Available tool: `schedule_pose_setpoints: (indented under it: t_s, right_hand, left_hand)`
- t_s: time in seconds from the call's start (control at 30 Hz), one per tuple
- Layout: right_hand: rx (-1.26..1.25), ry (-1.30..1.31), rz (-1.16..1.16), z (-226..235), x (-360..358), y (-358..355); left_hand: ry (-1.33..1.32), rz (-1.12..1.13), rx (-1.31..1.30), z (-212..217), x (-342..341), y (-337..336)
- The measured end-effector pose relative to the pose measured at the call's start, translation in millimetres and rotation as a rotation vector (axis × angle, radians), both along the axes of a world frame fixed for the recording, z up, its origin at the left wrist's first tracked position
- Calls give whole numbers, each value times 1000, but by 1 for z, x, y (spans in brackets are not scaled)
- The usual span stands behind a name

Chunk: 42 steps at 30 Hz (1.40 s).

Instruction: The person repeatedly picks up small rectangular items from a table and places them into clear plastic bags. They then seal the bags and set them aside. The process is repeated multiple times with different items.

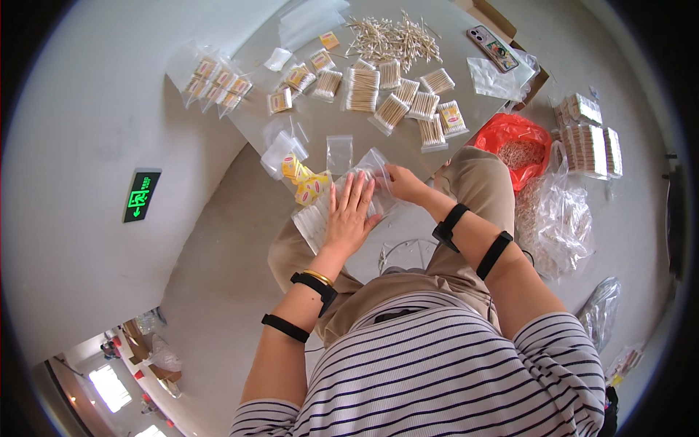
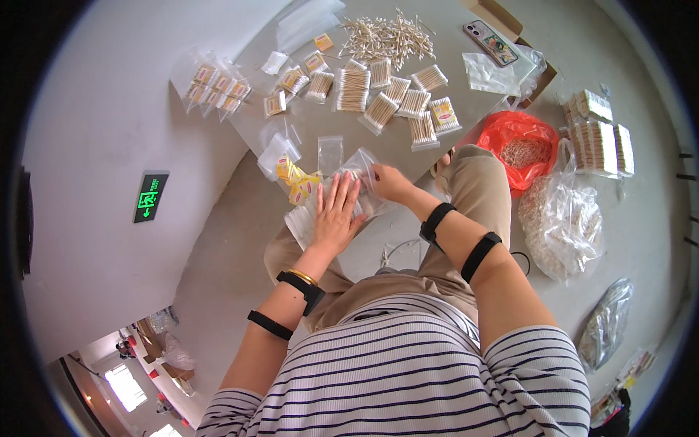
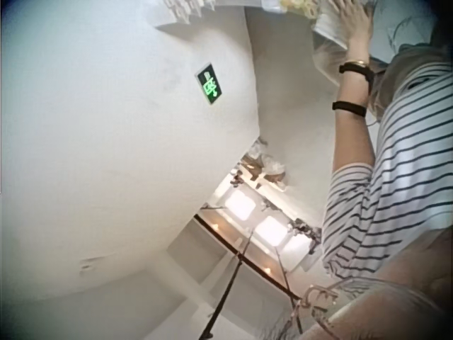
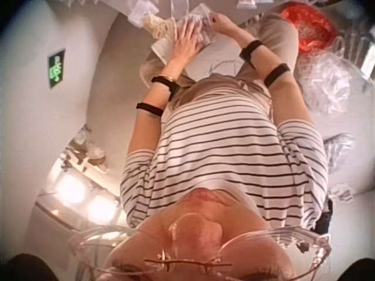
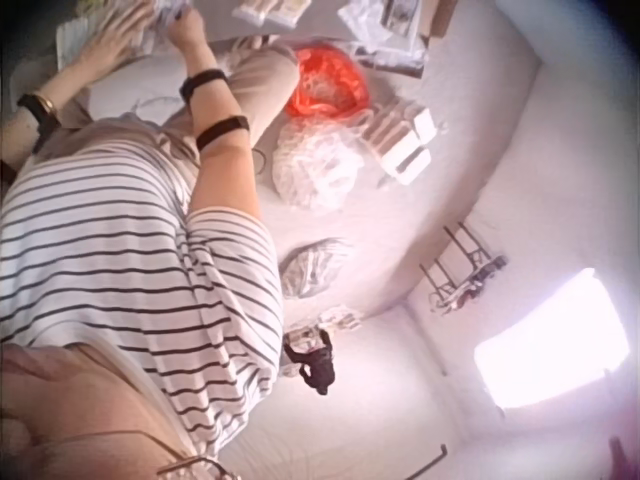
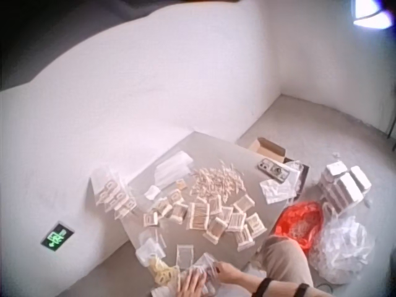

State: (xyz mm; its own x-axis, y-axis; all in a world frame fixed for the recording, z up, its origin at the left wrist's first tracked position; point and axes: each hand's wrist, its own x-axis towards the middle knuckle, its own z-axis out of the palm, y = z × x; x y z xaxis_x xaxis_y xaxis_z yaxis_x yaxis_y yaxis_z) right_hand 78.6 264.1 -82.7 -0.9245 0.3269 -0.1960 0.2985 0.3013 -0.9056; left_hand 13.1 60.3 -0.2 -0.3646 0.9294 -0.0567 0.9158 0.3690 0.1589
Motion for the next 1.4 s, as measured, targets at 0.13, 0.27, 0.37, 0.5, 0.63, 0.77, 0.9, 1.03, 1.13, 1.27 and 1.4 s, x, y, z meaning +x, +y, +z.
schedule_pose_setpoints:
  t_s: [0.13,0.27,0.37,0.5,0.63,0.77,0.9,1.03,1.13,1.27,1.4]
  right_hand:
    - [-40,-192,106,4,-5,9]
    - [-98,-219,161,5,-4,11]
    - [-241,-259,154,9,-3,14]
    - [-280,-220,247,19,1,21]
    - [-305,-270,253,22,-1,42]
    - [18,-229,136,47,-59,101]
    - [325,100,28,98,-170,83]
    - [440,46,152,95,-279,36]
    - [834,123,141,72,-323,12]
    - [950,32,165,63,-358,-2]
    - [1042,-32,201,57,-360,-16]
  left_hand:
    - [34,-31,21,2,-4,1]
    - [-12,-21,88,-3,-7,3]
    - [35,-19,25,-1,-6,4]
    - [25,-22,65,-3,-7,2]
    - [24,-35,75,-1,-8,3]
    - [-15,-14,133,0,-8,-1]
    - [-67,-2,150,-5,-9,-2]
    - [-62,2,131,0,-9,-1]
    - [-75,-10,88,3,-7,1]
    - [-98,-3,82,-1,-6,1]
    - [-131,-6,95,-1,-9,0]
